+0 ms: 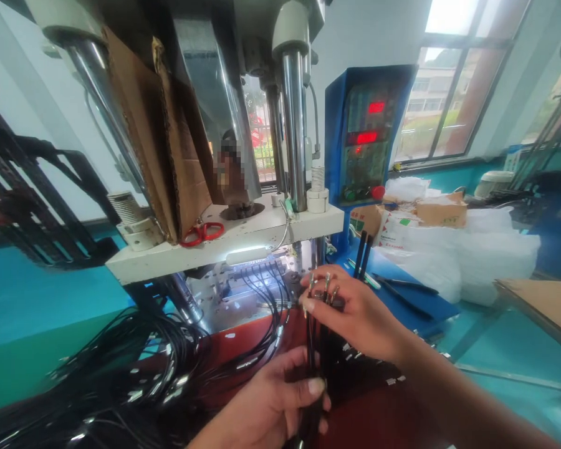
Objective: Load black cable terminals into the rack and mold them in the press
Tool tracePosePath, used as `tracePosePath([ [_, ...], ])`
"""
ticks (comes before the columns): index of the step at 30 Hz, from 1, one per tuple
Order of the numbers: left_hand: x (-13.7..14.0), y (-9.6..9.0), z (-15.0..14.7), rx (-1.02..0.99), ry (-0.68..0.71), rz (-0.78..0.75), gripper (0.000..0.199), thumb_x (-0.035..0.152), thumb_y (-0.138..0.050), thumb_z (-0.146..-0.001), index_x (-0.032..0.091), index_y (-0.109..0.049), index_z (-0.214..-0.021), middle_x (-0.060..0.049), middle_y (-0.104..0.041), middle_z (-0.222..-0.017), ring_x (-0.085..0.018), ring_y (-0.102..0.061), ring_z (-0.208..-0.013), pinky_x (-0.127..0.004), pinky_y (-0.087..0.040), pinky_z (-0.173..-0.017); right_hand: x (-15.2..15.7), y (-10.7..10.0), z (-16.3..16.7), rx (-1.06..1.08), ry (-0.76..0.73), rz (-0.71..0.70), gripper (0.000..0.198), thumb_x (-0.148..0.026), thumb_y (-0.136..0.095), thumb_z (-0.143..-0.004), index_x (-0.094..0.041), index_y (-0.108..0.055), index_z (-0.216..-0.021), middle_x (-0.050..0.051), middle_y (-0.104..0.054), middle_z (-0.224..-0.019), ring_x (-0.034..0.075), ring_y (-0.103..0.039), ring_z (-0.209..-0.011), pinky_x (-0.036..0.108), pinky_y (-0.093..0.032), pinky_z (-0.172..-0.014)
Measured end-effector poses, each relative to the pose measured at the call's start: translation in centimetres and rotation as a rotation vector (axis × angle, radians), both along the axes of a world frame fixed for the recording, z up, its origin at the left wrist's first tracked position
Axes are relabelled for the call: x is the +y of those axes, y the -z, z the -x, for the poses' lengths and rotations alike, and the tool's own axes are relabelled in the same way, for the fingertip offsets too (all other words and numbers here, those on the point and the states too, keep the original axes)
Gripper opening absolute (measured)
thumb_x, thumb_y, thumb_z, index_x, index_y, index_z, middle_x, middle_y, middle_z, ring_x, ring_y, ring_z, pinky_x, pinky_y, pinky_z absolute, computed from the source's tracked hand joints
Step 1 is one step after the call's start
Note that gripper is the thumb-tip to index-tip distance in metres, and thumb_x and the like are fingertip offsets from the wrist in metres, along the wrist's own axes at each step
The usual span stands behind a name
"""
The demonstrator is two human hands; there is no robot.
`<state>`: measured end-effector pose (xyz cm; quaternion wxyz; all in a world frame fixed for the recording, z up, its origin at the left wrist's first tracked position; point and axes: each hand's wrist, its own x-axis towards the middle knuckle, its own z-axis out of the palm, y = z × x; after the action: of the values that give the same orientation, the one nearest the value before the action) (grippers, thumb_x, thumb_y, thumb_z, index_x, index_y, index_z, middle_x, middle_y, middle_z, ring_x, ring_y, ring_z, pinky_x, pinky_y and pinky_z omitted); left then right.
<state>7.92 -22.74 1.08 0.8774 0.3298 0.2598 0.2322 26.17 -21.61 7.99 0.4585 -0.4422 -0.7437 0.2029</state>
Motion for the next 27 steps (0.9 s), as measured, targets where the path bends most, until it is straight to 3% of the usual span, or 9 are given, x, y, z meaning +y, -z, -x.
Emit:
tracePosePath([
  [2, 0.0, 0.1, 0.0, -0.012, -0.054, 0.014, 0.012, 0.022, -0.063, -0.083, 0.015, -0.057, -0.09, -0.001, -0.054, -0.073, -0.019, -0.061, -0.076, -0.037, -0.05, -0.069, -0.1, 0.6, -0.3, 0.008, 0.043, 0.066, 0.02, -0.028, -0.055, -0.089, -0.022, -0.062, -0.071, 0.0, -0.06, -0.077, 0.017, -0.057, -0.079, 0.032, -0.045, -0.075],
  [5, -0.2, 0.1, -0.1, 0.037, -0.13, 0.0, 0.015, 0.029, -0.057, -0.087, 0.014, -0.055, -0.087, -0.002, -0.057, -0.073, -0.021, -0.064, -0.075, -0.047, -0.05, -0.077, -0.2, 1.8, -0.8, 0.099, 0.039, 0.346, 0.029, -0.038, -0.05, -0.091, -0.021, -0.052, -0.067, -0.004, -0.05, -0.055, 0.011, -0.049, -0.046, 0.024, -0.038, -0.044],
  [9, -0.3, -0.1, -0.5, 0.121, -0.151, -0.051, 0.021, 0.032, -0.061, -0.084, 0.013, -0.055, -0.093, -0.006, -0.063, -0.08, -0.023, -0.066, -0.074, -0.05, -0.049, -0.081, -0.3, 1.8, -0.8, 0.21, -0.039, 0.524, 0.028, -0.042, -0.051, -0.09, -0.021, -0.051, -0.072, -0.005, -0.051, -0.048, 0.008, -0.046, -0.035, 0.02, -0.031, -0.032],
  [13, -0.2, -0.8, -0.8, 0.062, 0.041, 0.014, 0.061, 0.063, -0.04, -0.086, 0.007, -0.059, -0.104, -0.016, -0.065, -0.092, -0.025, -0.065, -0.083, -0.044, -0.048, -0.08, -0.1, 0.5, -0.1, 0.184, -0.076, 0.508, 0.029, -0.044, -0.05, -0.09, -0.021, -0.054, -0.072, -0.004, -0.055, -0.045, 0.01, -0.048, -0.034, 0.022, -0.036, -0.034],
  [17, -0.3, -1.6, -0.7, 0.015, 0.28, 0.073, 0.096, 0.082, -0.019, -0.075, 0.002, -0.061, -0.108, -0.023, -0.063, -0.103, -0.028, -0.065, -0.089, -0.039, -0.048, -0.078, 1.2, -0.8, -0.1, 0.026, -0.11, 0.458, 0.027, -0.039, -0.054, -0.087, -0.021, -0.056, -0.067, -0.003, -0.053, -0.047, 0.01, -0.047, -0.039, 0.024, -0.034, -0.037],
  [20, -0.7, -1.8, -0.6, 0.057, 0.353, 0.002, 0.077, 0.072, -0.033, -0.082, 0.004, -0.062, -0.106, -0.023, -0.066, -0.102, -0.025, -0.068, -0.083, -0.033, -0.049, -0.072, 2.3, -2.2, -0.7, -0.161, -0.187, 0.391, 0.029, -0.034, -0.06, -0.083, -0.019, -0.053, -0.059, -0.005, -0.044, -0.049, 0.008, -0.038, -0.045, 0.024, -0.029, -0.042],
  [23, -1.1, -1.6, -0.7, 0.101, 0.324, -0.076, 0.032, 0.033, -0.066, -0.079, 0.011, -0.06, -0.1, -0.018, -0.07, -0.091, -0.018, -0.068, -0.065, -0.027, -0.048, -0.061, 3.1, -3.2, -1.7, -0.245, -0.267, 0.477, 0.034, -0.038, -0.063, -0.081, -0.018, -0.05, -0.056, -0.006, -0.04, -0.05, 0.008, -0.035, -0.046, 0.023, -0.026, -0.043],
  [25, -1.2, -1.5, -0.9, 0.097, 0.283, -0.102, 0.027, 0.017, -0.068, -0.075, 0.013, -0.057, -0.099, -0.015, -0.071, -0.084, -0.017, -0.067, -0.059, -0.024, -0.047, -0.056, 3.4, -2.8, -2.5, -0.189, -0.273, 0.612, 0.035, -0.045, -0.064, -0.08, -0.017, -0.054, -0.061, -0.005, -0.046, -0.05, 0.008, -0.038, -0.045, 0.023, -0.028, -0.042],
  [27, -1.1, -1.6, -1.0, 0.088, 0.23, -0.133, 0.02, 0.016, -0.063, -0.079, 0.013, -0.055, -0.098, -0.014, -0.071, -0.082, -0.017, -0.067, -0.058, -0.025, -0.047, -0.055, 3.7, -1.5, -3.4, 0.012, -0.279, 0.731, 0.036, -0.051, -0.063, -0.08, -0.016, -0.061, -0.074, -0.001, -0.055, -0.055, 0.01, -0.044, -0.047, 0.022, -0.031, -0.042],
])
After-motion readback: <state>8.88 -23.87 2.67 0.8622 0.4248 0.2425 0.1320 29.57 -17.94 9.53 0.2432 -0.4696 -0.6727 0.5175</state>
